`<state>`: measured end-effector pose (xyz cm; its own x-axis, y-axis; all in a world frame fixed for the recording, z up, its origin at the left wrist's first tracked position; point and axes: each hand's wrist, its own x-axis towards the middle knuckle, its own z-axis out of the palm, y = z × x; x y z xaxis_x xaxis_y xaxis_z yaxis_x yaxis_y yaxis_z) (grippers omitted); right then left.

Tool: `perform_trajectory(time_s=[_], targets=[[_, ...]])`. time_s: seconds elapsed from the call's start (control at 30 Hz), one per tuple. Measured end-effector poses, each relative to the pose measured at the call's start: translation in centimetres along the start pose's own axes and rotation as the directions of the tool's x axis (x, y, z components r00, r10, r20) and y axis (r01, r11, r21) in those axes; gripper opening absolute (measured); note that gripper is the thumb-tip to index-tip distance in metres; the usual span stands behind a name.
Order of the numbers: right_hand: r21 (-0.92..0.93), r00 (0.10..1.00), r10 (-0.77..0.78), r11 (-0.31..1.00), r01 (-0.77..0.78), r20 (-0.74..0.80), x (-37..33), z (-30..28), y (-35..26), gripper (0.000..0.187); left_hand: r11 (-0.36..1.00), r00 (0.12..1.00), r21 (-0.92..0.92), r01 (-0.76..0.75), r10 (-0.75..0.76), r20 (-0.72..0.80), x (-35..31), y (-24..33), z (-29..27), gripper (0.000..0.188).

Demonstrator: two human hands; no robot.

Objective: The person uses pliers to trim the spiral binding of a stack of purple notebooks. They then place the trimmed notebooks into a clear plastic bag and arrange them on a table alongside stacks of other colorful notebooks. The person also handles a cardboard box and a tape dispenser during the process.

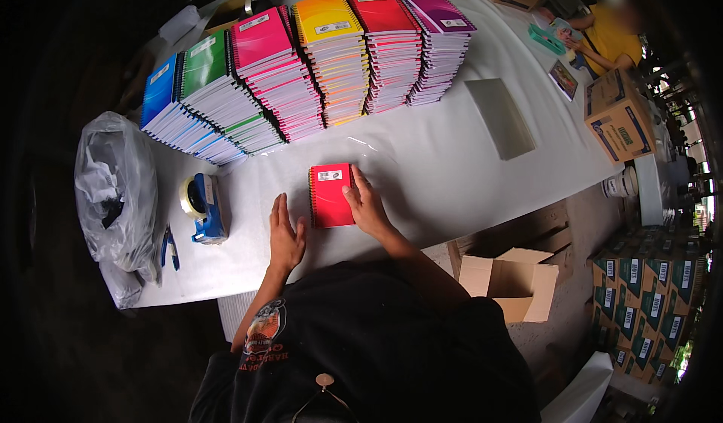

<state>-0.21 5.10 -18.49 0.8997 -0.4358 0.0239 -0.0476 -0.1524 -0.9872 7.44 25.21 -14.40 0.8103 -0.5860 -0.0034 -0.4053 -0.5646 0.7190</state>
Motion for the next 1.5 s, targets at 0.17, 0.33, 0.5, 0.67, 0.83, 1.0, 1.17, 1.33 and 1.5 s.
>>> perform_trajectory(time_s=[0.17, 0.33, 0.5, 0.67, 0.83, 1.0, 1.17, 1.33, 1.5], targets=[[0.25, 0.988, -0.029, 0.966, 0.066, -0.149, -0.4, 2.9, 0.9, 0.057, 0.77, 0.991, -0.628, 0.111, -0.036, 0.13, 2.1, 0.4, 2.7, 0.06], [0.078, 0.981, -0.142, 0.985, 0.153, -0.13, -0.6, 3.6, 0.5, 0.055, 0.851, 0.993, -0.516, -0.093, 0.119, 0.016, 1.8, 0.0, 3.5, 0.058], [-0.063, 0.973, -0.187, 0.982, 0.18, -0.135, -0.8, 3.3, 1.3, 0.058, 0.891, 0.982, -0.415, -0.185, 0.184, -0.043, 1.6, -0.2, 4.2, 0.061], [-0.473, 0.945, -0.295, 0.859, 0.196, -0.144, -2.5, 0.4, 0.3, 0.055, 0.95, 0.999, 0.311, -0.042, 0.033, 0.035, -0.5, -2.4, 1.7, 0.059], [-0.731, 0.951, -0.31, 0.651, 0.204, -0.01, -3.0, -3.5, -0.1, 0.041, 0.913, 0.986, 0.387, -0.128, 0.16, -0.05, 1.1, -2.4, -2.4, 0.053], [-0.536, 0.84, -0.534, 0.738, 0.41, -0.092, 4.5, -4.5, -7.2, 0.039, 0.692, 0.656, 0.477, -0.543, 0.703, -0.273, 13.8, 12.6, -13.2, 0.056], [-0.209, 0.777, -0.628, 0.767, 0.606, -0.049, 7.1, -3.5, -13.9, 0.032, 0.599, 0.672, 0.661, -0.452, 0.716, -0.189, 21.0, 13.1, -14.8, 0.036], [0.307, 0.987, -0.153, 0.943, 0.131, 0.047, 5.6, -6.9, -14.2, 0.036, 0.863, 0.823, 0.392, -0.319, 0.457, -0.337, 17.8, 15.0, -16.3, 0.021], [0.71, 0.793, -0.047, 0.481, -0.515, 0.607, 7.1, -9.1, -15.4, 0.077, 0.569, 0.854, -0.711, -0.413, 0.514, -0.084, 11.7, 16.4, -15.9, 0.016]])
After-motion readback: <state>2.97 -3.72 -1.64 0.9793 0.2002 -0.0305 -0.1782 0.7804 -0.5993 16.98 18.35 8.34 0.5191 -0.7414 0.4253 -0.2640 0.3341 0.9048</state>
